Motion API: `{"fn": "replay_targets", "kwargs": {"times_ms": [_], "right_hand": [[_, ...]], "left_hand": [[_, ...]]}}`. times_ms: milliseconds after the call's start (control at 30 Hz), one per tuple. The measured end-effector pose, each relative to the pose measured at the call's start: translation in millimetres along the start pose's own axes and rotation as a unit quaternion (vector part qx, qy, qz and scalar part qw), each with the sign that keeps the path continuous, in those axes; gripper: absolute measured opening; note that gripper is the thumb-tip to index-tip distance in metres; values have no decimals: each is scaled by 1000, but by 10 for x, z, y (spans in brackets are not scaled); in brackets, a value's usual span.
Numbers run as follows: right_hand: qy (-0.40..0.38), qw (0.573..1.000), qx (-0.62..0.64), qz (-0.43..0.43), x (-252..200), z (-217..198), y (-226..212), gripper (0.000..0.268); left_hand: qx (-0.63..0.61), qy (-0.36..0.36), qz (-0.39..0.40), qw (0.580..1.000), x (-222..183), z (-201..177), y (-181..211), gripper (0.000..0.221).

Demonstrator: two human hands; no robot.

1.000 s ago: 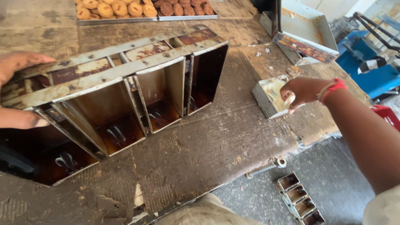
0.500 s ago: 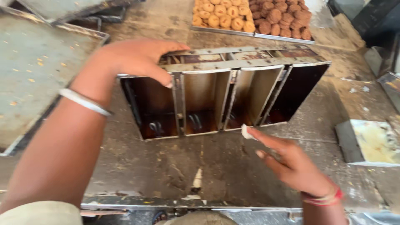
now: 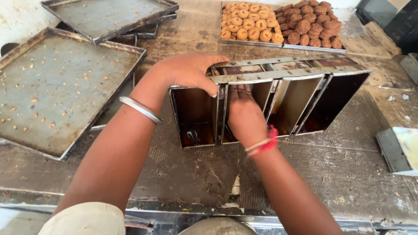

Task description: The person greases the inside of multiple metal bread pans by hand using white grease from a small container and moves the pans across a workbench.

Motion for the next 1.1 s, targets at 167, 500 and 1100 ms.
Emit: {"fn": "replay_targets", "kwargs": {"times_ms": [167, 500, 1100], "right_hand": [[-76, 992, 57, 81, -336, 365, 73, 63], [91, 367, 786, 489, -626, 986, 384, 14], [-30, 967, 252, 24, -369, 117, -1093, 74]], "left_hand": [[-22, -12, -28, 999, 91, -34, -112, 96], [44, 34, 20, 998, -148, 35, 114, 102], [20, 37, -1, 999, -81, 35, 85, 104]]}}
Point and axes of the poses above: each hand's wrist, its own x-axis towards the middle knuckle, its own z-axis out of the palm, y = z × x, the point moved 5 cm from there along x, towards the middle knuckle, and after that the axes turned 4 degrees about y, right-handed, at the moved point
